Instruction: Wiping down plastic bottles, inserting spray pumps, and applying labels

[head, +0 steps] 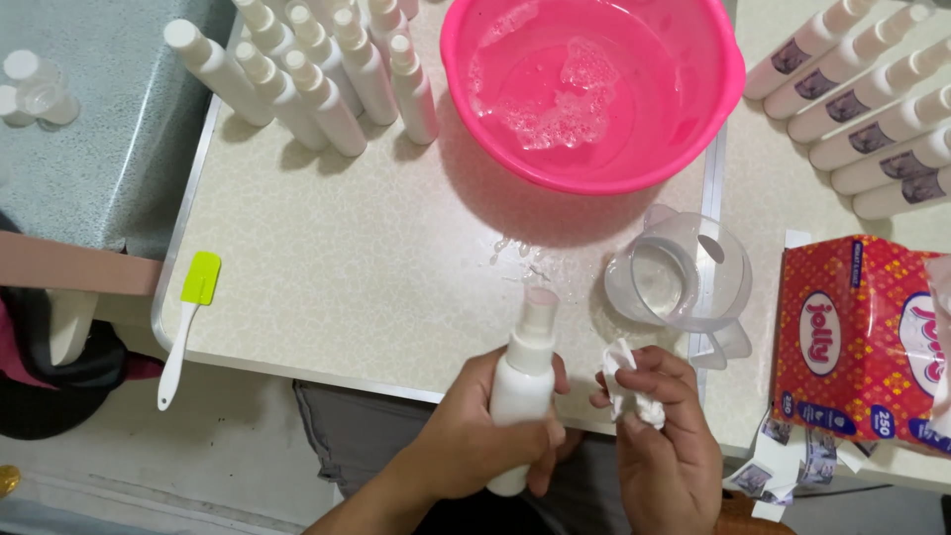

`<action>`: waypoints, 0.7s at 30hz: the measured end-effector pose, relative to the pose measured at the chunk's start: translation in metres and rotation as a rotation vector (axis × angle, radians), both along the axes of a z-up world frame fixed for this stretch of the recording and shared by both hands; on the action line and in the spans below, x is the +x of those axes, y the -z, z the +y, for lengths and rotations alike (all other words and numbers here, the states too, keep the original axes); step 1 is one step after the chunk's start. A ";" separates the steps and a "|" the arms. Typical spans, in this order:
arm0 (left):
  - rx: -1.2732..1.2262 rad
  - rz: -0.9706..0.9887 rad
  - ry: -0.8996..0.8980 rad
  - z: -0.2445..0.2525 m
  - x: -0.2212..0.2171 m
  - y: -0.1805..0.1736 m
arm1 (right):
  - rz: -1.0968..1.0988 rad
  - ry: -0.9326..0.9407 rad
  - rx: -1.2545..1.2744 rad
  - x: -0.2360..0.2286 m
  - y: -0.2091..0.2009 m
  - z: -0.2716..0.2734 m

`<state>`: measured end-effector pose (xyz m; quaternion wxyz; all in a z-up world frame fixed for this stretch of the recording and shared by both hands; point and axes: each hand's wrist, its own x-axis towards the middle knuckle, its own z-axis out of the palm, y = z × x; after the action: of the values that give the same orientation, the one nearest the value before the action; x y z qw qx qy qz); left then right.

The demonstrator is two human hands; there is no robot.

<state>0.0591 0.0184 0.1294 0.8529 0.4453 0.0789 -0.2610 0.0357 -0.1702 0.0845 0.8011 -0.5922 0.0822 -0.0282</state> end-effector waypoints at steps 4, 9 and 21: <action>-0.180 0.145 0.200 -0.003 -0.004 -0.013 | 0.013 0.132 -0.287 0.006 -0.036 0.027; -0.192 0.100 0.216 -0.006 -0.005 -0.010 | -0.116 0.060 -0.374 0.010 -0.037 0.030; -0.160 0.235 0.195 -0.011 0.004 -0.017 | -0.329 -0.014 -0.660 0.019 -0.048 0.028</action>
<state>0.0628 0.0070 0.1461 0.8411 0.3481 0.1135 -0.3982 0.0548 -0.1425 0.1321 0.5697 -0.8067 -0.0654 -0.1427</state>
